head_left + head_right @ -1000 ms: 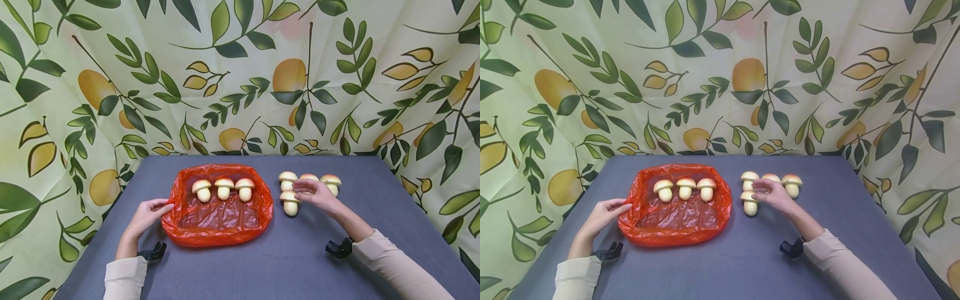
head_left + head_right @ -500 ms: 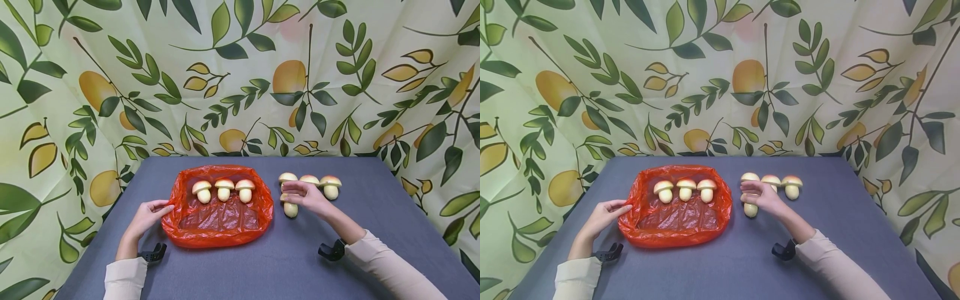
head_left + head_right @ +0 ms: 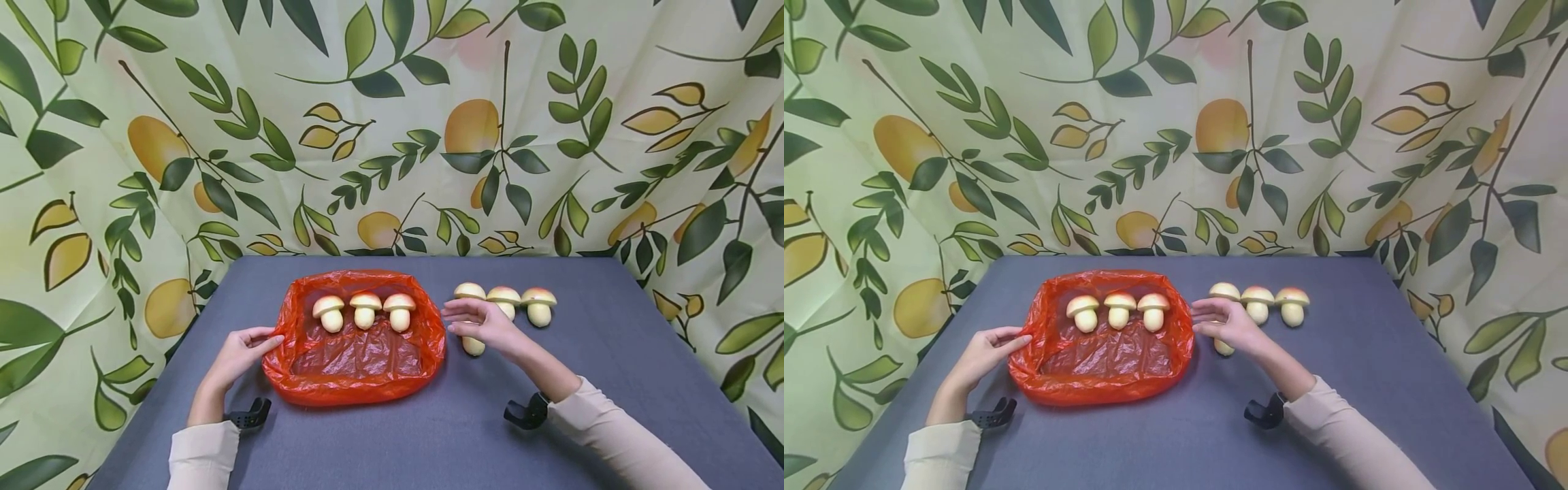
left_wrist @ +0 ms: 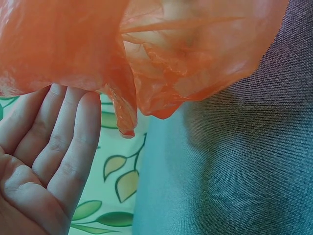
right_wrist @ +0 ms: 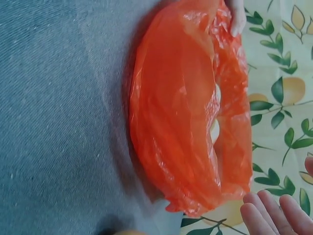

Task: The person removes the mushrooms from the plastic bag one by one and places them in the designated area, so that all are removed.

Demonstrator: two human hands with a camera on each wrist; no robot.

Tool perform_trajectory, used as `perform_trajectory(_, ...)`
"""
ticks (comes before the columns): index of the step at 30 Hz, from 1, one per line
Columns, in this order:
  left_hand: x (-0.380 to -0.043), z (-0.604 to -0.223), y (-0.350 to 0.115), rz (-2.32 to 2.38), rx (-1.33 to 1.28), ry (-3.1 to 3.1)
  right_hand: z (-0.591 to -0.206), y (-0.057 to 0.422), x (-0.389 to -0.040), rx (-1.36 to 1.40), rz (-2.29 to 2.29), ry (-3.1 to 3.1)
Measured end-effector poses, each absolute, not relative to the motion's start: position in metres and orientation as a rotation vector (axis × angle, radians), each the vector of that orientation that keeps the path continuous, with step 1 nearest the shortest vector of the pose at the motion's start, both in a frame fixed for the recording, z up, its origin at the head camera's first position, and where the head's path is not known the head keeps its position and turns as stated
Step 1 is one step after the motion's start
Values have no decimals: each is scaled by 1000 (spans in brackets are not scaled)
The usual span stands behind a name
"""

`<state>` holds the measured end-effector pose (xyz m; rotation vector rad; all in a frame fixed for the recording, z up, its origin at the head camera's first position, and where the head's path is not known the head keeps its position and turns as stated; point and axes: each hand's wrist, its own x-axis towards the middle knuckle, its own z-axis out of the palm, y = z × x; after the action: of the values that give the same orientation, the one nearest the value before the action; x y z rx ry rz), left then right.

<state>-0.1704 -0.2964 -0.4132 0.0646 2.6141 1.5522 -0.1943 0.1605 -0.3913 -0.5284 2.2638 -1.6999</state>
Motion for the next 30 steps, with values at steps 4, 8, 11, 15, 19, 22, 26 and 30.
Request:
perform_trajectory(4, -170, -412, -296, 1541, 71, 2624, -393, 154, -194, -557, -1723, 2240)
perform_trajectory(8, -170, -412, -297, 1540, 71, 2621, -395, 149, -193, -578, -1733, 2225)
perform_trajectory(11, -169, -413, -297, 1537, 72, 2625, -397, 144, -192, -580, -1739, 2214)
perform_trajectory(15, -167, -414, -298, 1545, 79, 2634, -400, 137, -191, -583, -1736, 2216)
perform_trajectory(19, -165, -417, -299, 1556, 81, 2618, -404, 128, -190, -583, -1705, 2224)
perform_trajectory(22, -164, -418, -299, 1557, 88, 2615, -407, 120, -190, -595, -1696, 2206)
perform_trajectory(26, -166, -418, -298, 1556, 103, 2626, -409, 113, -191, -627, -1700, 2177)
perform_trajectory(30, -168, -418, -298, 1559, 111, 2618, -411, 106, -192, -644, -1711, 2150)
